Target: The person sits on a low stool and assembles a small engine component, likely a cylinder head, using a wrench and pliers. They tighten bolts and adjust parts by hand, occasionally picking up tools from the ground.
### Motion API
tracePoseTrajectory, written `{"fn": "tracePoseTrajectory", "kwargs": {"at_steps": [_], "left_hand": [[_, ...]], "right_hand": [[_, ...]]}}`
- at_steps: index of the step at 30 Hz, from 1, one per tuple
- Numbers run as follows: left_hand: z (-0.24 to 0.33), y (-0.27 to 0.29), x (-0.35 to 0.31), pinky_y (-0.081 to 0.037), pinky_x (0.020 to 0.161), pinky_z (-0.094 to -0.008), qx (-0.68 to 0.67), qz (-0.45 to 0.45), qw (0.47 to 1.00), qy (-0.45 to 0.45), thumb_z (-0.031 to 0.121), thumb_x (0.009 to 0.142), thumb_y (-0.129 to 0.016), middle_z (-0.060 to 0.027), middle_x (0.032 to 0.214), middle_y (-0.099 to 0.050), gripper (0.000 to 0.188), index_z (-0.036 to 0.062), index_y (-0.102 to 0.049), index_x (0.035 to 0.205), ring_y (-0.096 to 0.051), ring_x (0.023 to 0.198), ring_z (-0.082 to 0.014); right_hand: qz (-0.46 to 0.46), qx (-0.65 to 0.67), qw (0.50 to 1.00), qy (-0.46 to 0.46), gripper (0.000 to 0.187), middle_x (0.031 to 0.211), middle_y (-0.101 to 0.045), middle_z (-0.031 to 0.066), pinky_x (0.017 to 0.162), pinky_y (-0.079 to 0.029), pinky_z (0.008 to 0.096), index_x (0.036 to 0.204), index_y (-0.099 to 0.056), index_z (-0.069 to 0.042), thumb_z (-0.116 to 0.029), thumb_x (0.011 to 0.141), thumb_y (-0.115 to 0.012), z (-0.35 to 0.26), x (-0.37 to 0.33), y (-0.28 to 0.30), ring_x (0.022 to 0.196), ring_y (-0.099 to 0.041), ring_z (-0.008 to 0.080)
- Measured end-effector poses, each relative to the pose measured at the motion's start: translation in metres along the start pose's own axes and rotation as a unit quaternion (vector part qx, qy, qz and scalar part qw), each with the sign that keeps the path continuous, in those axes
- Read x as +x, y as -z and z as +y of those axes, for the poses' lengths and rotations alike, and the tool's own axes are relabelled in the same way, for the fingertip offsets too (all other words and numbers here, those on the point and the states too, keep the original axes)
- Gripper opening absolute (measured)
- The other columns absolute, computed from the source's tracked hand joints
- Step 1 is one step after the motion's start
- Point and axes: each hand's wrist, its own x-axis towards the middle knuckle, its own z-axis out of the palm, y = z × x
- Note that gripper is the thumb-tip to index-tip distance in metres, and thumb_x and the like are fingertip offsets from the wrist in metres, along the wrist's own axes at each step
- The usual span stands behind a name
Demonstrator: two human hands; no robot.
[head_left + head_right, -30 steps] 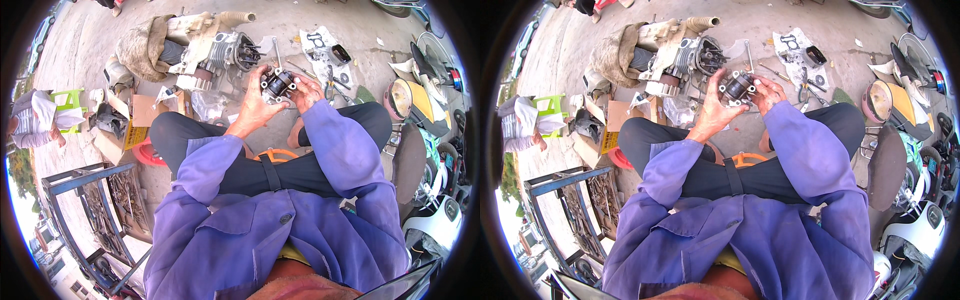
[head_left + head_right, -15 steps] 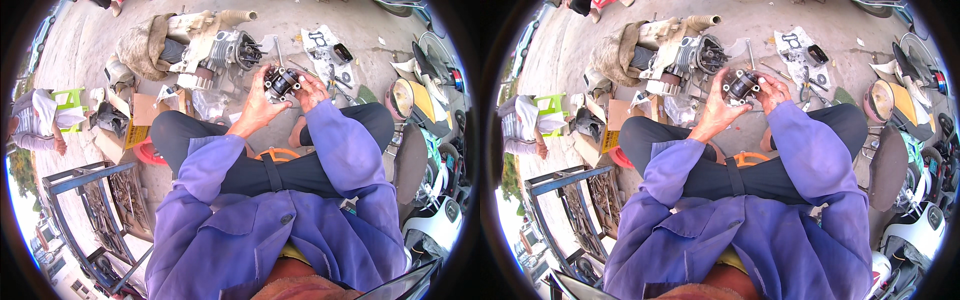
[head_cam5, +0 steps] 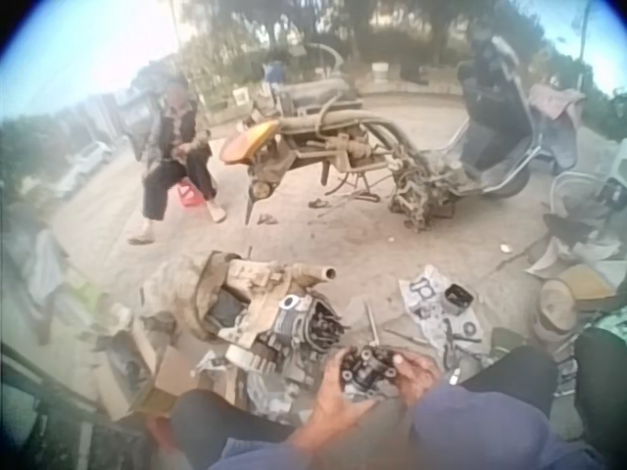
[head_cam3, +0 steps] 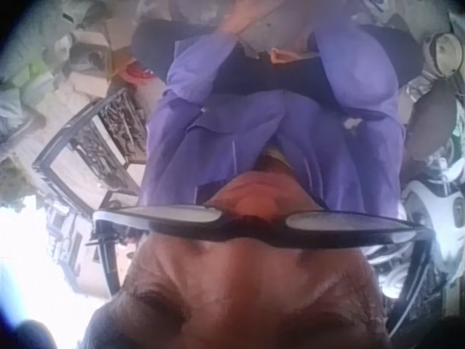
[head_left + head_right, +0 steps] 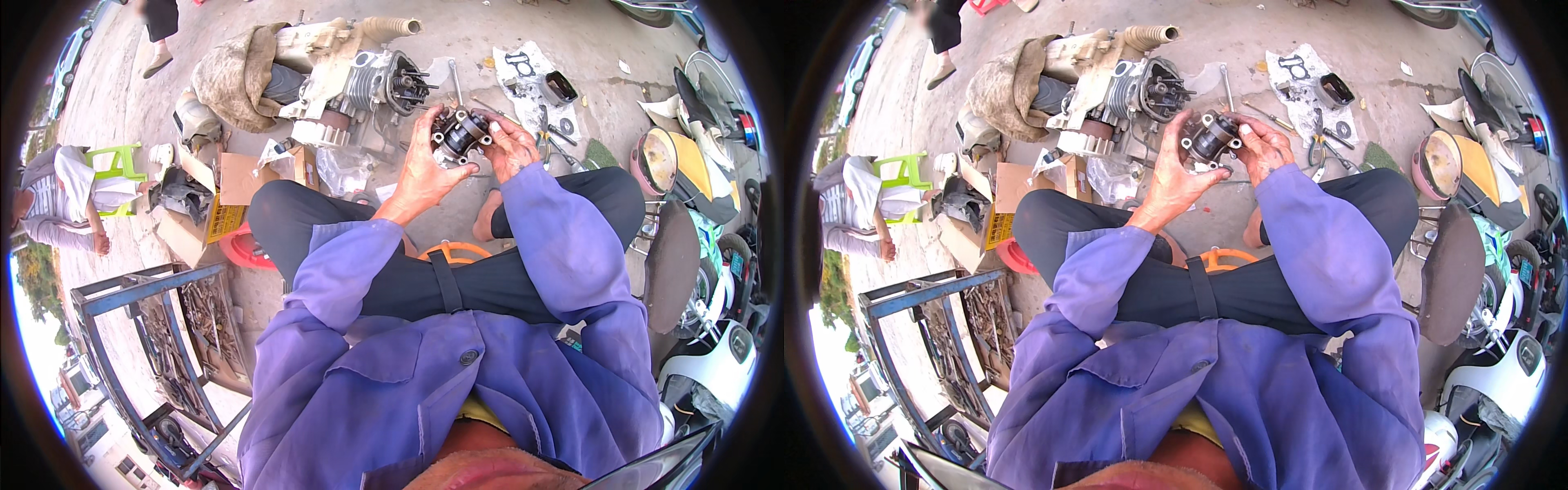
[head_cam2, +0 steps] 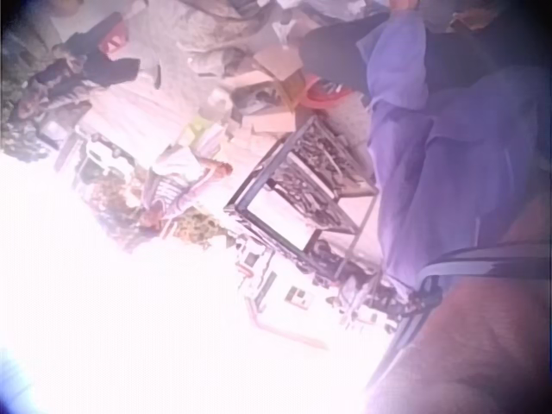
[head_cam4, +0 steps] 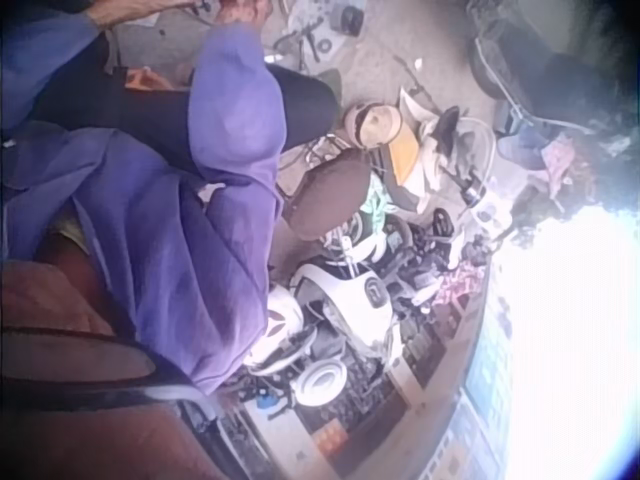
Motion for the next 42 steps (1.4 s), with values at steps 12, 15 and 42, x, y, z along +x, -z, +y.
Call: {"fn": "tracePoseTrajectory", "kwargs": {"at_steps": [12,15,42], "left_hand": [[-0.001,0.000,0.000,-0.048,0.108,-0.0374,-0.121,0.001,0.992,0.041,0.002,0.067,-0.091,-0.0176,0.147,-0.040,0.111,0.0037,-0.022,0.153,-0.049,0.134,-0.0264],[-0.004,0.000,0.000,-0.049,0.107,-0.0370,-0.120,0.002,0.992,0.043,0.002,0.067,-0.092,-0.0174,0.146,-0.041,0.110,0.0035,-0.022,0.153,-0.049,0.133,-0.0263],[-0.015,0.018,0.003,-0.059,0.074,-0.0309,-0.301,0.039,0.926,0.224,0.042,0.092,-0.072,-0.0142,0.096,-0.069,0.064,-0.0081,-0.056,0.129,-0.070,0.080,-0.0203]], "right_hand": [[0.031,0.007,0.999,-0.009,0.033,0.126,-0.065,0.0126,0.103,-0.051,0.0382,0.133,-0.060,0.004,-0.012,0.104,-0.052,0.004,0.005,-0.004,0.113,-0.063,0.0245],[0.029,0.009,0.999,-0.012,0.033,0.126,-0.065,0.0127,0.103,-0.051,0.0387,0.133,-0.059,0.004,-0.012,0.104,-0.053,0.005,0.005,-0.001,0.113,-0.063,0.0245],[0.015,-0.242,0.970,-0.033,0.047,0.101,-0.072,0.0084,0.077,-0.053,0.0310,0.118,-0.069,0.000,-0.042,0.101,-0.057,-0.008,0.002,-0.012,0.090,-0.066,0.0162]]}}
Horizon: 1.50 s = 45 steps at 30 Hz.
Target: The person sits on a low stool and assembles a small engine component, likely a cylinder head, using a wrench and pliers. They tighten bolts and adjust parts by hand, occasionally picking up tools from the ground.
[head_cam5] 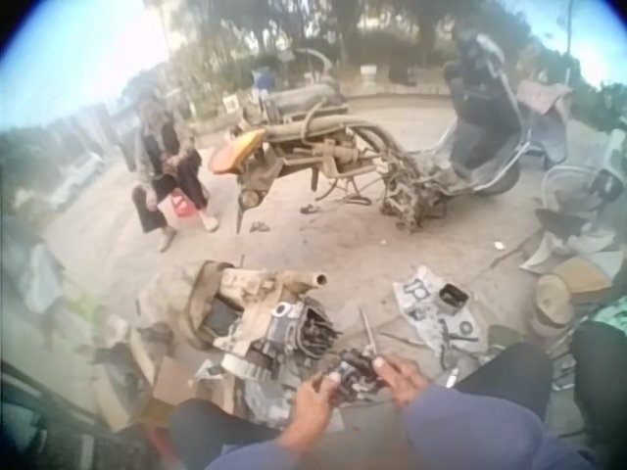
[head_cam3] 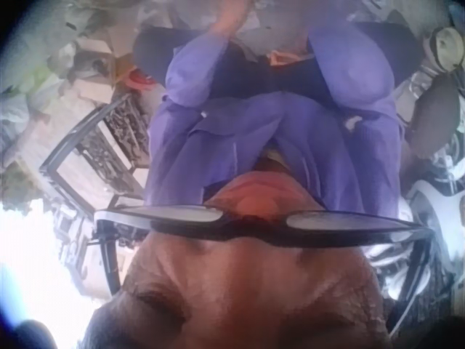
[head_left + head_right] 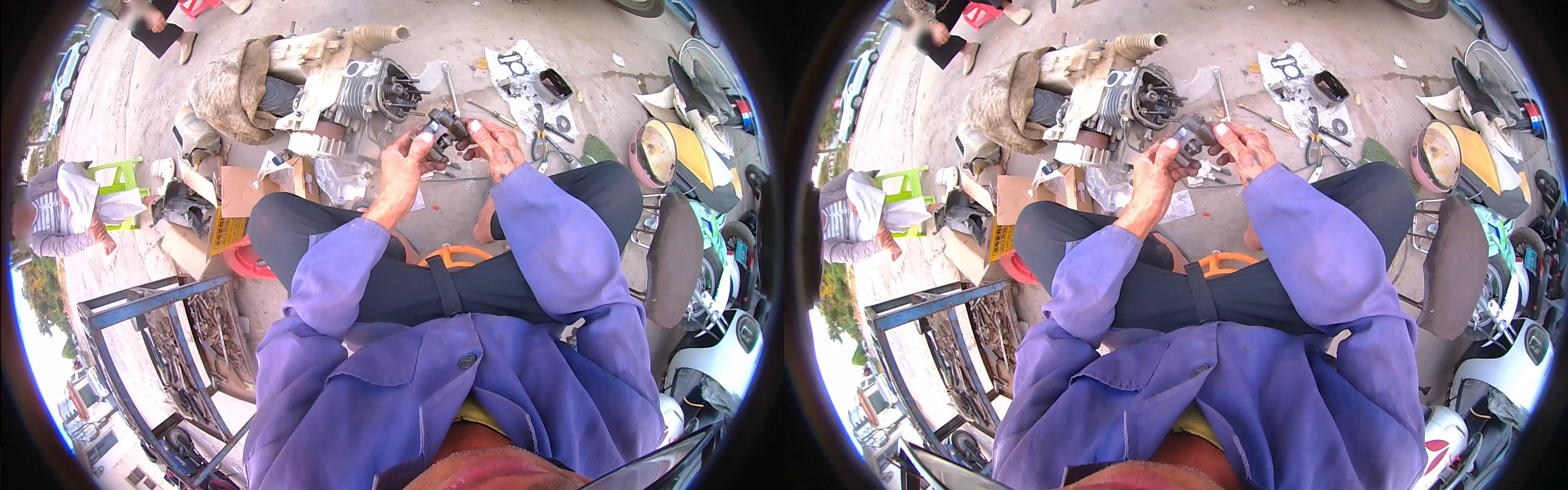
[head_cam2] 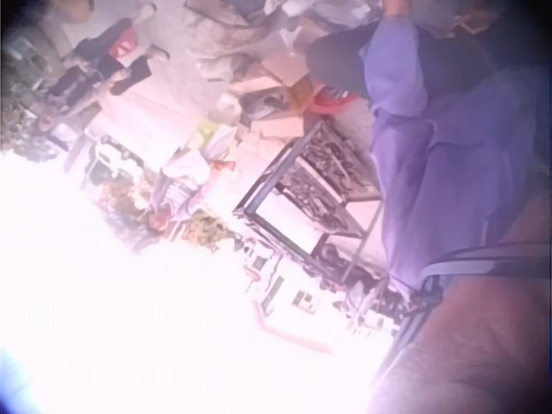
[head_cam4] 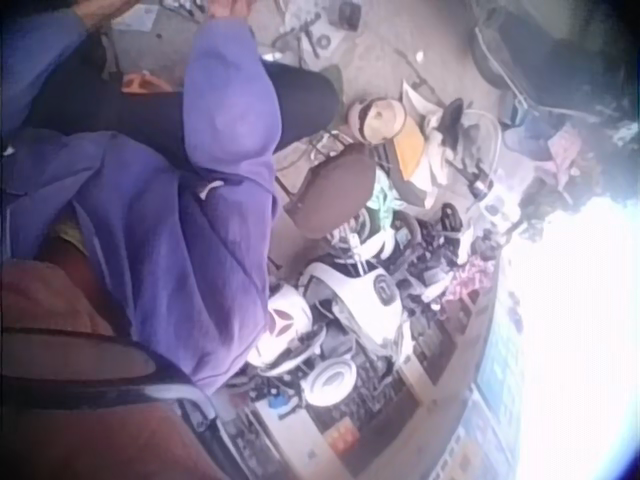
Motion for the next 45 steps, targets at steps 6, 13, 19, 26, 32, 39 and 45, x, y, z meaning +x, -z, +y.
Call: {"fn": "tracePoseTrajectory", "kwargs": {"at_steps": [6,13,19,26,32,39,45], "left_hand": [[0.007,0.000,0.002,-0.058,0.067,-0.0315,-0.136,-0.021,0.986,0.098,0.054,0.095,-0.062,-0.0149,0.096,-0.070,0.061,-0.0013,-0.061,0.121,-0.069,0.076,-0.0209],[0.016,-0.002,0.003,-0.057,0.065,-0.0288,-0.187,-0.028,0.965,0.184,0.068,0.096,-0.046,-0.0143,0.090,-0.069,0.073,0.0008,-0.063,0.118,-0.065,0.071,-0.0186],[0.021,-0.003,0.004,-0.057,0.060,-0.0254,-0.199,0.002,0.955,0.218,0.075,0.092,-0.043,-0.0145,0.087,-0.069,0.083,-0.0020,-0.063,0.115,-0.064,0.065,-0.0189],[0.018,0.002,0.008,-0.056,0.059,-0.0246,-0.226,-0.018,0.947,0.226,0.078,0.089,-0.043,-0.0148,0.086,-0.069,0.087,-0.0020,-0.065,0.113,-0.064,0.065,-0.0185],[0.019,0.001,0.008,-0.052,0.057,-0.0247,-0.230,-0.005,0.946,0.227,0.082,0.087,-0.042,-0.0137,0.087,-0.067,0.090,-0.0025,-0.064,0.111,-0.062,0.065,-0.0178],[0.020,0.000,0.008,-0.052,0.059,-0.0249,-0.243,-0.005,0.942,0.233,0.081,0.087,-0.042,-0.0141,0.088,-0.067,0.090,-0.0038,-0.063,0.111,-0.061,0.067,-0.0176],[0.019,0.000,0.010,-0.052,0.058,-0.0244,-0.265,-0.008,0.934,0.241,0.080,0.087,-0.042,-0.0137,0.088,-0.066,0.088,-0.0028,-0.064,0.110,-0.060,0.066,-0.0169]], "right_hand": [[-0.023,-0.103,0.992,0.062,0.042,0.103,-0.071,0.0097,0.080,-0.052,0.0323,0.122,-0.067,0.000,-0.035,0.100,-0.059,-0.009,0.000,-0.002,0.093,-0.065,0.0178],[0.037,-0.222,0.963,0.148,0.031,0.101,-0.069,0.0105,0.083,-0.053,0.0329,0.119,-0.070,-0.003,-0.013,0.090,-0.068,-0.005,-0.001,-0.007,0.092,-0.067,0.0207],[0.045,-0.213,0.968,0.124,0.031,0.098,-0.068,0.0092,0.082,-0.052,0.0322,0.119,-0.070,-0.004,-0.006,0.088,-0.069,-0.007,-0.002,-0.009,0.091,-0.066,0.0197],[0.040,-0.230,0.962,0.141,0.032,0.097,-0.067,0.0100,0.080,-0.053,0.0322,0.119,-0.070,-0.005,-0.006,0.088,-0.067,-0.009,-0.002,-0.012,0.089,-0.066,0.0208],[0.035,-0.230,0.961,0.148,0.032,0.098,-0.067,0.0100,0.080,-0.053,0.0330,0.120,-0.071,-0.006,-0.007,0.088,-0.065,-0.007,-0.001,-0.011,0.089,-0.066,0.0212],[0.033,-0.226,0.963,0.144,0.033,0.099,-0.066,0.0106,0.081,-0.053,0.0339,0.120,-0.071,-0.007,-0.007,0.088,-0.065,-0.006,-0.001,-0.011,0.088,-0.066,0.0221],[0.029,-0.230,0.957,0.174,0.032,0.098,-0.065,0.0114,0.081,-0.053,0.0350,0.121,-0.069,-0.007,-0.010,0.089,-0.067,-0.003,0.000,-0.012,0.088,-0.066,0.0239]]}}
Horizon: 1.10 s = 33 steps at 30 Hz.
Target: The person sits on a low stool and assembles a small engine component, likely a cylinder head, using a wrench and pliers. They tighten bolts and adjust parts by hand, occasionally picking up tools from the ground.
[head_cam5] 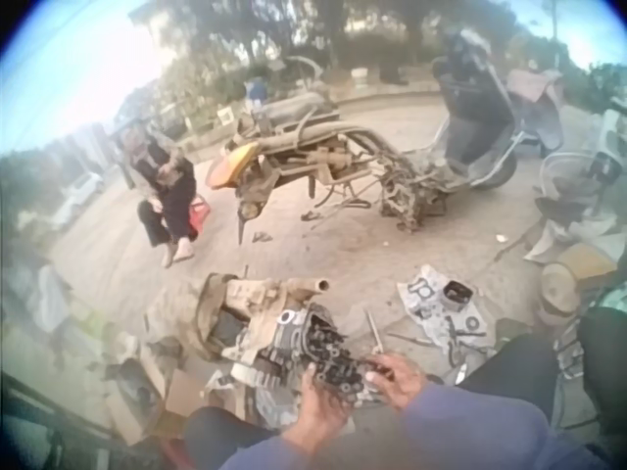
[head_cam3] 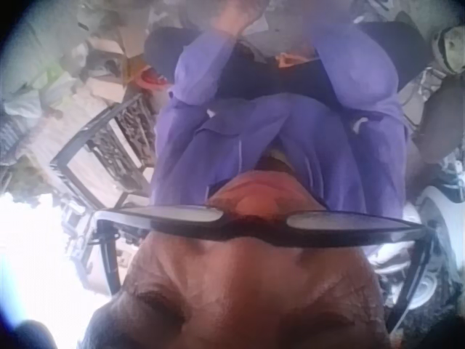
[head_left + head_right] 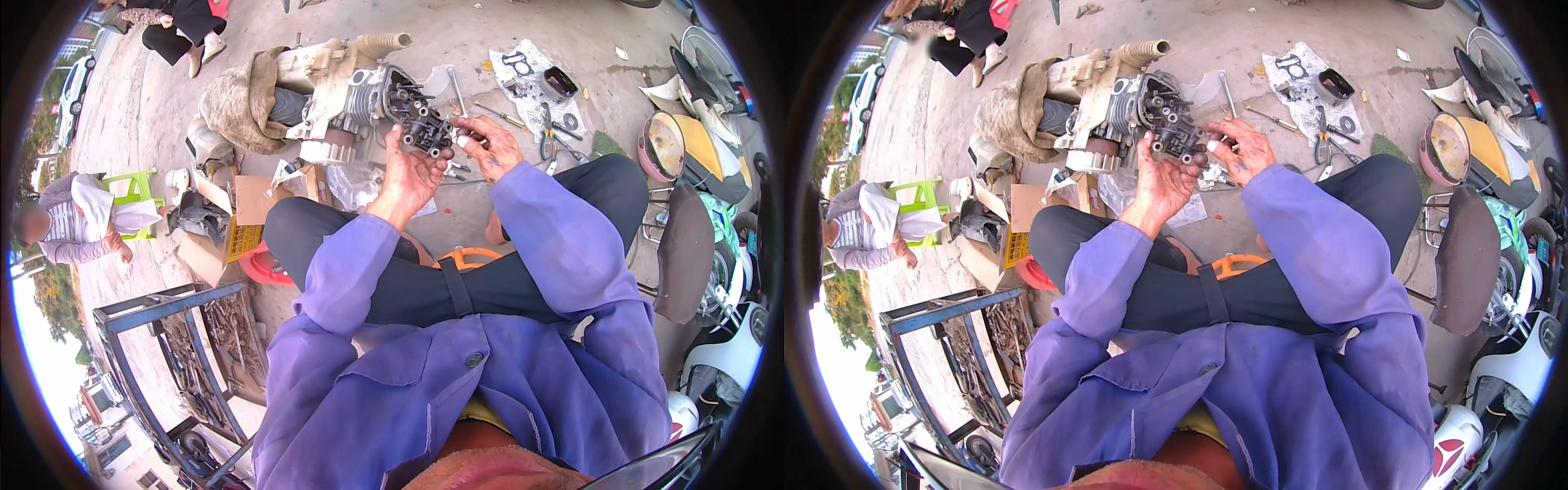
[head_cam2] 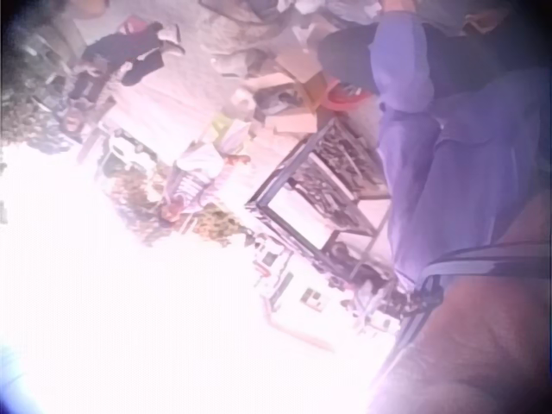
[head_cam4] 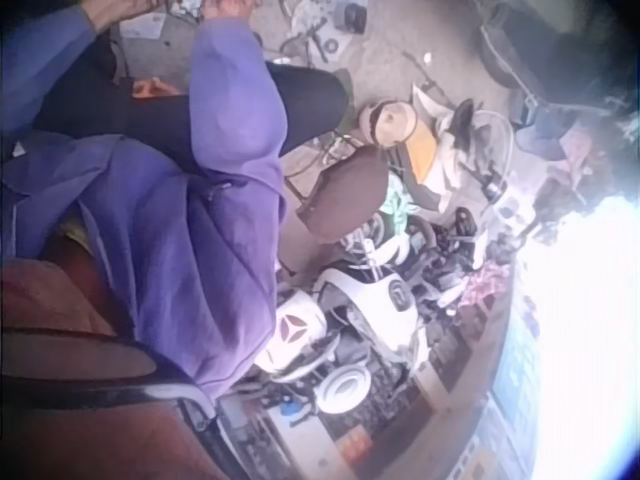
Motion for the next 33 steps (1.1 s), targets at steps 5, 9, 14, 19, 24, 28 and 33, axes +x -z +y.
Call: {"fn": "tracePoseTrajectory", "kwargs": {"at_steps": [5,9,14,19,24,28,33], "left_hand": [[0.000,-0.002,0.001,-0.052,0.059,-0.0238,-0.020,-0.004,1.000,0.000,0.079,0.088,-0.041,-0.0136,0.088,-0.066,0.087,-0.0023,-0.064,0.108,-0.059,0.066,-0.0166],[0.001,-0.004,0.002,-0.052,0.060,-0.0232,-0.021,0.012,1.000,-0.001,0.078,0.088,-0.043,-0.0136,0.089,-0.067,0.087,-0.0026,-0.065,0.110,-0.060,0.067,-0.0171],[-0.007,0.008,0.014,-0.055,0.066,-0.0261,0.029,0.016,0.998,-0.053,0.077,0.087,-0.048,-0.0135,0.094,-0.068,0.087,-0.0045,-0.064,0.112,-0.064,0.074,-0.0190],[-0.015,-0.002,0.015,-0.058,0.072,-0.0319,0.062,0.010,0.990,-0.127,0.054,0.095,-0.062,-0.0127,0.091,-0.069,0.060,-0.0017,-0.061,0.118,-0.068,0.078,-0.0213],[-0.023,-0.006,0.022,-0.058,0.072,-0.0321,0.110,0.038,0.977,-0.176,0.035,0.092,-0.075,-0.0142,0.094,-0.067,0.050,-0.0069,-0.059,0.113,-0.068,0.076,-0.0214],[-0.027,-0.004,0.028,-0.058,0.071,-0.0302,0.147,0.063,0.965,-0.208,0.030,0.091,-0.076,-0.0119,0.093,-0.066,0.049,-0.0081,-0.057,0.115,-0.068,0.077,-0.0202],[-0.030,-0.012,0.026,-0.057,0.071,-0.0284,0.188,0.069,0.948,-0.249,0.025,0.089,-0.079,-0.0119,0.098,-0.068,0.055,-0.0087,-0.055,0.125,-0.068,0.079,-0.0172]], "right_hand": [[0.002,-0.012,0.999,0.035,0.034,0.101,-0.064,0.0124,0.082,-0.053,0.0363,0.124,-0.067,-0.006,-0.013,0.091,-0.068,0.006,0.001,0.000,0.090,-0.065,0.0254],[-0.004,-0.029,0.998,0.063,0.037,0.105,-0.063,0.0138,0.083,-0.053,0.0377,0.128,-0.064,-0.006,-0.014,0.092,-0.067,0.009,0.005,-0.002,0.094,-0.065,0.0267],[0.009,0.011,0.999,0.030,0.041,0.113,-0.064,0.0157,0.090,-0.052,0.0374,0.132,-0.061,-0.003,-0.020,0.095,-0.065,0.000,0.003,-0.006,0.104,-0.065,0.0275],[0.014,0.098,0.989,-0.106,0.047,0.123,-0.065,0.0176,0.100,-0.049,0.0384,0.135,-0.059,-0.003,-0.030,0.097,-0.062,0.017,0.012,-0.012,0.114,-0.063,0.0295],[0.005,0.269,0.941,-0.207,0.051,0.122,-0.067,0.0093,0.096,-0.051,0.0383,0.135,-0.061,-0.006,-0.043,0.100,-0.058,0.017,0.026,-0.010,0.113,-0.062,0.0215],[0.014,0.269,0.935,-0.233,0.052,0.121,-0.067,0.0081,0.093,-0.052,0.0391,0.136,-0.060,-0.007,-0.044,0.100,-0.058,0.013,0.029,-0.010,0.111,-0.062,0.0204],[0.020,0.299,0.924,-0.239,0.044,0.123,-0.066,0.0080,0.091,-0.055,0.0365,0.137,-0.059,-0.006,-0.033,0.102,-0.058,0.019,0.030,-0.006,0.107,-0.064,0.0188]]}}
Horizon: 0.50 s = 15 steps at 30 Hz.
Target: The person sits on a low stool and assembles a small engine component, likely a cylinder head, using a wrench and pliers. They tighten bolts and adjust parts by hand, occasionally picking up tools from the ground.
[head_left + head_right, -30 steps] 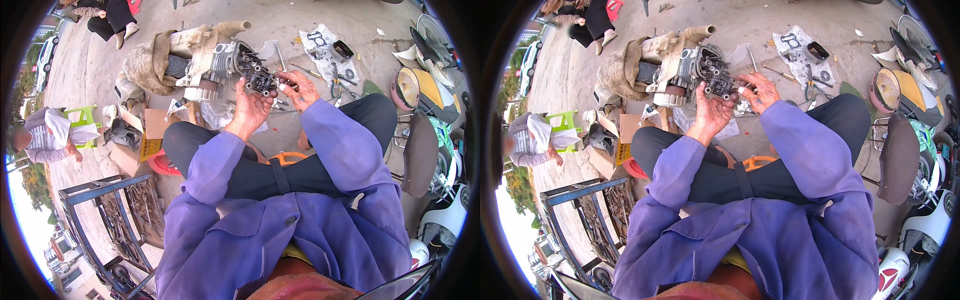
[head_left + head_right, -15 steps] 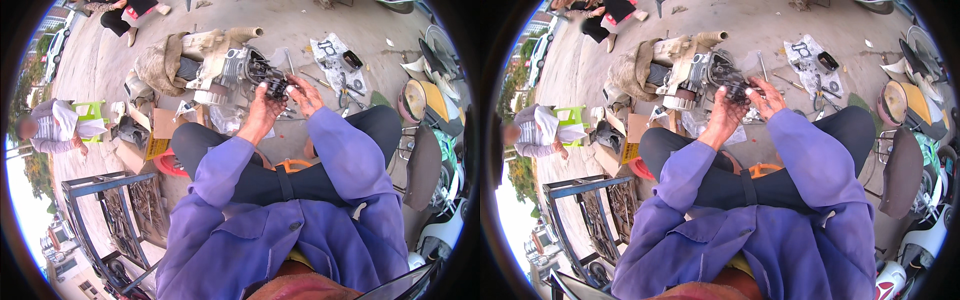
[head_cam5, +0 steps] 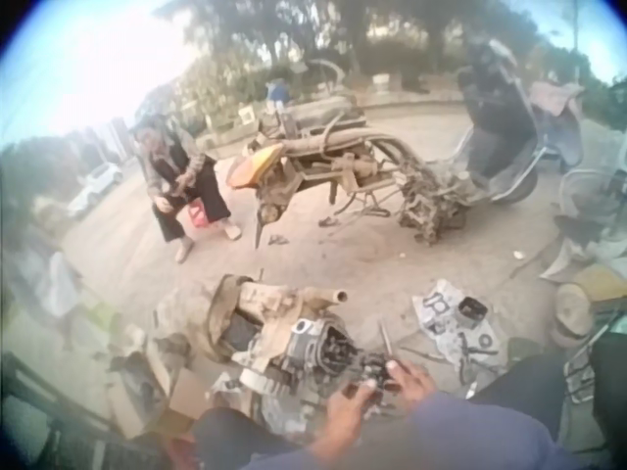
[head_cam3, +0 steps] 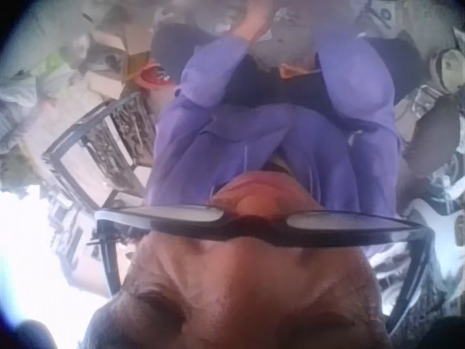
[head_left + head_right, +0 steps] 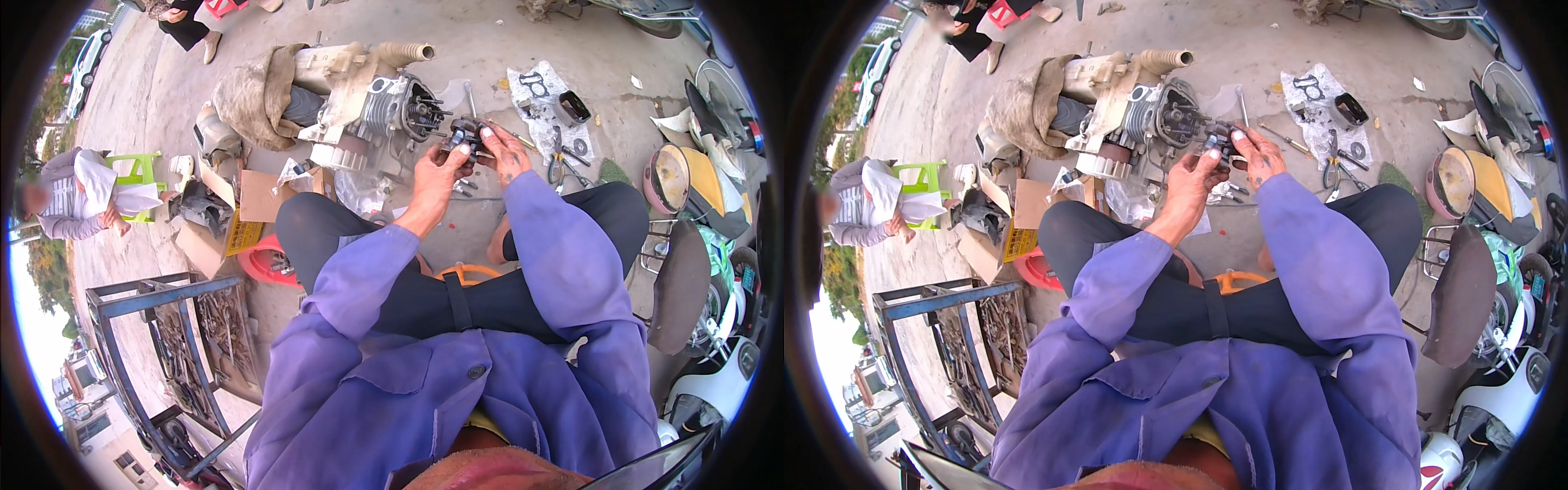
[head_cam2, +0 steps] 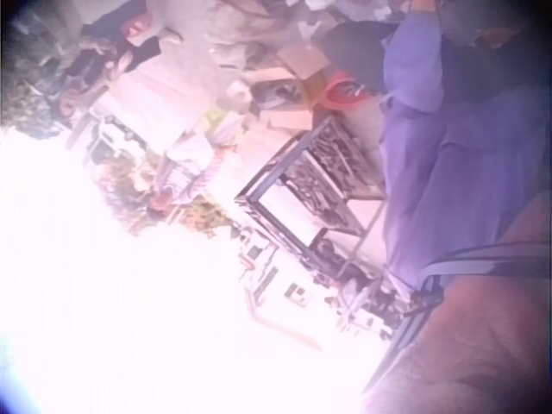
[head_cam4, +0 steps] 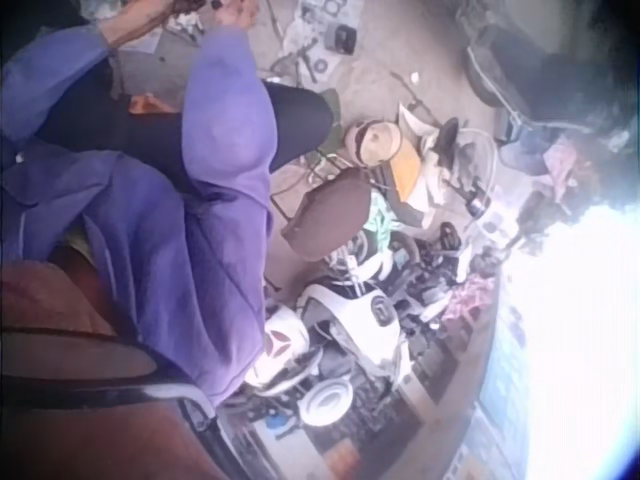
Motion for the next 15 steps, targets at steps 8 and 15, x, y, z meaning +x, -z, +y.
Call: {"fn": "tracePoseTrajectory", "kwargs": {"at_steps": [8,15], "left_hand": [[-0.0011,0.0019,0.0002,-0.058,0.080,-0.0306,0.065,-0.014,0.997,-0.042,0.023,0.088,-0.080,-0.0166,0.107,-0.068,0.074,-0.0125,-0.041,0.140,-0.069,0.087,-0.0202],[-0.0020,0.0004,0.0011,-0.058,0.083,-0.0309,0.036,0.003,0.999,-0.028,0.021,0.087,-0.081,-0.0185,0.112,-0.066,0.080,-0.0134,-0.036,0.143,-0.069,0.092,-0.0207]], "right_hand": [[-0.007,0.047,0.998,0.042,0.039,0.123,-0.065,0.0111,0.094,-0.056,0.0355,0.136,-0.059,-0.001,-0.024,0.105,-0.054,0.0090,0.0025,0.0033,0.107,-0.065,0.0213],[0.013,0.032,0.998,0.049,0.038,0.122,-0.065,0.0109,0.095,-0.055,0.0336,0.136,-0.058,0.000,-0.021,0.105,-0.053,0.0089,0.0013,-0.0007,0.107,-0.065,0.0208]]}}
